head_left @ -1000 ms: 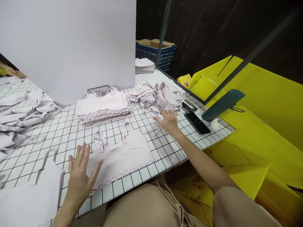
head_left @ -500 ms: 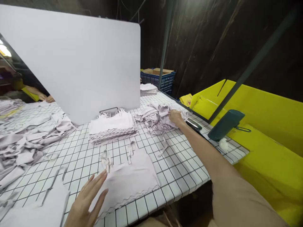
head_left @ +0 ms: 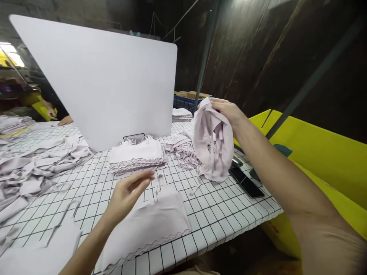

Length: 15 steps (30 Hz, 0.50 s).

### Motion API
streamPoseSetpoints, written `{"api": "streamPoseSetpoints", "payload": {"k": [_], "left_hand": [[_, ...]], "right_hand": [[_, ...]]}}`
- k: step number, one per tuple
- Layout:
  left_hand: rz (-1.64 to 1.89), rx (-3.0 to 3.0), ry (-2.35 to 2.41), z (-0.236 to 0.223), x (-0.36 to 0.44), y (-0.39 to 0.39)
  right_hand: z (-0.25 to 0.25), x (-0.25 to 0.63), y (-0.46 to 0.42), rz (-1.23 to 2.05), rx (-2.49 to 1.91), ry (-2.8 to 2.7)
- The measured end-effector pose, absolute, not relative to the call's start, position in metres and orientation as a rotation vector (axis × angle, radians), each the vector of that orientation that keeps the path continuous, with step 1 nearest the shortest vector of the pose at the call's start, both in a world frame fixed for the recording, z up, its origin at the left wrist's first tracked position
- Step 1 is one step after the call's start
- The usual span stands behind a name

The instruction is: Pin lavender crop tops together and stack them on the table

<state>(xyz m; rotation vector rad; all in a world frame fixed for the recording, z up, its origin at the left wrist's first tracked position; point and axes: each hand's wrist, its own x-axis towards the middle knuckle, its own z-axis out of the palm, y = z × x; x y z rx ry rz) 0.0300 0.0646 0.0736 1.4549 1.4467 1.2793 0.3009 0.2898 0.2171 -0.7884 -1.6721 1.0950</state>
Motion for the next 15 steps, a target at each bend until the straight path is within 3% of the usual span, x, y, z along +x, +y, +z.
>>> {"api": "streamPoseSetpoints", "payload": {"k": [3, 6, 15], "left_hand": [[1.484, 1.423, 1.146, 0.114, 0.052, 0.104], [1.409, 1.448, 0.930, 0.134, 0.056, 0.129], [1.450, 1.140, 1.061, 0.146, 0.009, 0.106]], "right_hand": [[0.223, 0.262, 0.250, 1.352, -0.718, -1.723], [0.224, 0.236, 0.218, 1.536, -0.693, -1.867], [0.197, 0.234, 0.231, 1.479, -0.755, -2.198]]}}
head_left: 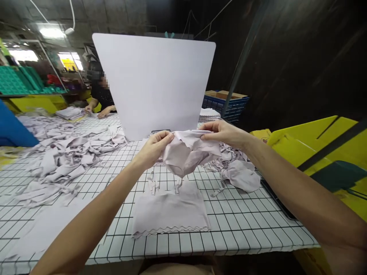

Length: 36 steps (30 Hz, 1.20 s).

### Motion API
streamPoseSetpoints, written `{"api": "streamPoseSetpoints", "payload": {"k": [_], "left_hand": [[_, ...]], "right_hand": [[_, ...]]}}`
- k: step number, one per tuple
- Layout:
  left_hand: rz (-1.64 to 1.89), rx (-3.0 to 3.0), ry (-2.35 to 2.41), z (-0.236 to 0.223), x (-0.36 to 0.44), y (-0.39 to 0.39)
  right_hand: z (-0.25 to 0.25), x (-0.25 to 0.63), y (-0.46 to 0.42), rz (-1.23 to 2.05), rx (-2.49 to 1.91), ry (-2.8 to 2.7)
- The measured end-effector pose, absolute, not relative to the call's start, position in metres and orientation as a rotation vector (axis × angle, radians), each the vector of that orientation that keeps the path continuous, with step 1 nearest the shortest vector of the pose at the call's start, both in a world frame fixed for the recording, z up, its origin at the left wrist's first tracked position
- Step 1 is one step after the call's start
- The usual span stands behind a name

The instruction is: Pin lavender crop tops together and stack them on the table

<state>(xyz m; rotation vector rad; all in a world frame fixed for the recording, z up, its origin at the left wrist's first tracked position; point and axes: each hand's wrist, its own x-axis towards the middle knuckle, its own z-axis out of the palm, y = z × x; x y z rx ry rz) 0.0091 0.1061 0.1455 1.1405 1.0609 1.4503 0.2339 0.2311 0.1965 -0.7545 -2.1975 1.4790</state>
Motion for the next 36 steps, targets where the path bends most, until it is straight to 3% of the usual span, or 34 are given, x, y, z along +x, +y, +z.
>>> {"api": "streamPoseSetpoints", "payload": {"k": [6, 9, 15, 22, 28, 36], "left_hand": [[1.143, 1.136, 1.181, 0.144, -0.015, 0.091], [1.158, 1.087, 1.113, 0.136, -0.011, 0.092], [1.253, 1.094, 0.986, 0.132, 0.000, 0.097], [1.115, 1.714, 1.342, 0.122, -0.020, 0.066], [1.073, 1.672, 1.336, 0.100, -0.023, 0.063], [1.308, 1.241, 1.104, 0.083, -0.028, 0.065]], "right_hand": [[0.174, 0.225, 0.255, 1.693, -0.828, -1.943], [0.160, 0.213, 0.246, 1.575, -0.820, -1.984], [0.124, 0.187, 0.191, 1.583, -0.328, -2.292], [0.116, 0.199, 0.209, 1.195, -0.640, -2.070], [0.113, 0.204, 0.220, 1.999, -0.697, -1.800], [0.115, 0.203, 0.216, 2.227, -0.665, -1.555]]}}
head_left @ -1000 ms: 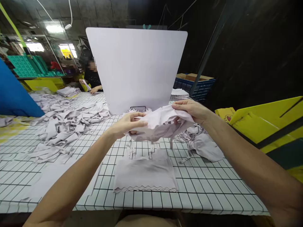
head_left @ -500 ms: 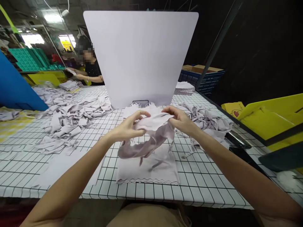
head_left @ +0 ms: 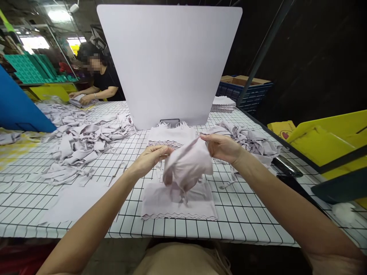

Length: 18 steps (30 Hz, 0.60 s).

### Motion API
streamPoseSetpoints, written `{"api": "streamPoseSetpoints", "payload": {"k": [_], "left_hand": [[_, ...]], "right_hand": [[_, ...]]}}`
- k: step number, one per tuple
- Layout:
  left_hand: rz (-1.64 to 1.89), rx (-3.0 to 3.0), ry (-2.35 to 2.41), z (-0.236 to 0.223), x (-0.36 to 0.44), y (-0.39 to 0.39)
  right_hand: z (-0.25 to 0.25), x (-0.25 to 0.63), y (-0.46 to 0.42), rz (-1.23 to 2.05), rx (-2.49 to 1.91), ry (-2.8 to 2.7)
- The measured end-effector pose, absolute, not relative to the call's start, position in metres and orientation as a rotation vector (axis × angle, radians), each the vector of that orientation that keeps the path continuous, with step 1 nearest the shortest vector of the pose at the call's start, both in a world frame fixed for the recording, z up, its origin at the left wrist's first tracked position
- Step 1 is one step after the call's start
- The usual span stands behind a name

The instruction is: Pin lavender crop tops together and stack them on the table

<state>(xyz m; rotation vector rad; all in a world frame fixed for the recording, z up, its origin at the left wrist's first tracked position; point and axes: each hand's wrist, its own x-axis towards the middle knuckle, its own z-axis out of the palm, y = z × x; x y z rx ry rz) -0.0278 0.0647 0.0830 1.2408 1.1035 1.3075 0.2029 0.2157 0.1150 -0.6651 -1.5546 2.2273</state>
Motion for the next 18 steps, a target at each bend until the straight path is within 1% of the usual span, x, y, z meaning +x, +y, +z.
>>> {"api": "streamPoseSetpoints", "payload": {"k": [5, 9, 12, 15, 18], "left_hand": [[1.424, 1.192, 0.968, 0.079, -0.003, 0.077], [1.345, 1.257, 0.947, 0.076, 0.013, 0.088], [1.312, 1.059, 0.976, 0.083, 0.007, 0.089], [1.243, 0.908, 0.961, 0.094, 0.000, 0.087], [1.328, 0.909, 0.856, 0.104, 0.004, 0.088]], "right_hand": [[0.119, 0.188, 0.206, 2.275, -0.699, -1.438], [0.128, 0.184, 0.208, 2.251, -0.689, -1.493], [0.137, 0.190, 0.219, 2.187, -0.694, -1.628], [0.141, 0.192, 0.234, 1.990, -0.711, -1.742], [0.136, 0.188, 0.246, 1.607, -0.695, -1.774]]}}
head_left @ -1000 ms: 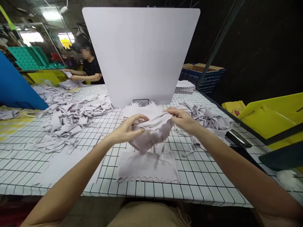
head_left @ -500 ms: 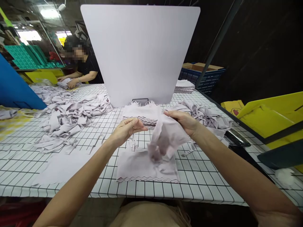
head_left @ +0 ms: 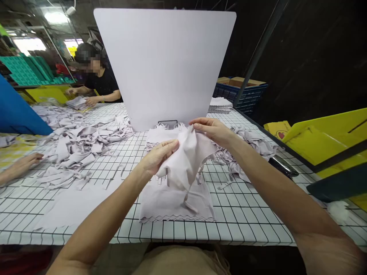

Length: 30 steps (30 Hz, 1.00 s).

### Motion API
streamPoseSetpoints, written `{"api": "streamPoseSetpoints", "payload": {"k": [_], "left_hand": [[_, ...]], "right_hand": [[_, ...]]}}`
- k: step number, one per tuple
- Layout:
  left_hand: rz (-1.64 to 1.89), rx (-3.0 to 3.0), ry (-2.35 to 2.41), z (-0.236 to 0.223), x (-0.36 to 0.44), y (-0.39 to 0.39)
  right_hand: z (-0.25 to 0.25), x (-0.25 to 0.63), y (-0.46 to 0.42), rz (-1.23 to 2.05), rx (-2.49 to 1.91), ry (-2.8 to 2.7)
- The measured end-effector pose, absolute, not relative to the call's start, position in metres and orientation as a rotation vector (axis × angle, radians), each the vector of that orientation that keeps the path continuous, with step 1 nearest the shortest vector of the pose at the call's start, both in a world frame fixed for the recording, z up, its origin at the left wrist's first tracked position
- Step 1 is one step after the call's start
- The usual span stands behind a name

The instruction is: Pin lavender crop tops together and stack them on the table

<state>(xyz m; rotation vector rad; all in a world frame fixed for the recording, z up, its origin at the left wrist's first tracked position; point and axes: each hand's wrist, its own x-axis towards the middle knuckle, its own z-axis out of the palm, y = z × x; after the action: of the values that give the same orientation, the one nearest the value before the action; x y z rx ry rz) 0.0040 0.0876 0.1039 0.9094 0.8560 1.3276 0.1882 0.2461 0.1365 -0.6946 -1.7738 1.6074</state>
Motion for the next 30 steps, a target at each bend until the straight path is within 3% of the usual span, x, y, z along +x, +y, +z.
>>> {"api": "streamPoseSetpoints", "payload": {"k": [3, 12, 21, 26, 30], "left_hand": [[1.486, 0.858, 0.774, 0.110, 0.009, 0.092], [1.510, 0.801, 0.713, 0.104, 0.007, 0.102], [1.494, 1.047, 1.108, 0.065, 0.010, 0.085], [1.677, 1.180, 1.109, 0.083, 0.013, 0.090], [1.597, 1.389, 1.180, 0.112, 0.016, 0.099]], "right_hand": [[0.124, 0.191, 0.245, 1.408, -0.690, -1.806], [0.086, 0.182, 0.186, 1.792, -0.429, -1.892], [0.095, 0.187, 0.200, 2.063, -0.609, -1.552], [0.099, 0.191, 0.204, 1.885, -0.556, -1.642], [0.118, 0.179, 0.203, 1.749, -0.330, -1.977]]}}
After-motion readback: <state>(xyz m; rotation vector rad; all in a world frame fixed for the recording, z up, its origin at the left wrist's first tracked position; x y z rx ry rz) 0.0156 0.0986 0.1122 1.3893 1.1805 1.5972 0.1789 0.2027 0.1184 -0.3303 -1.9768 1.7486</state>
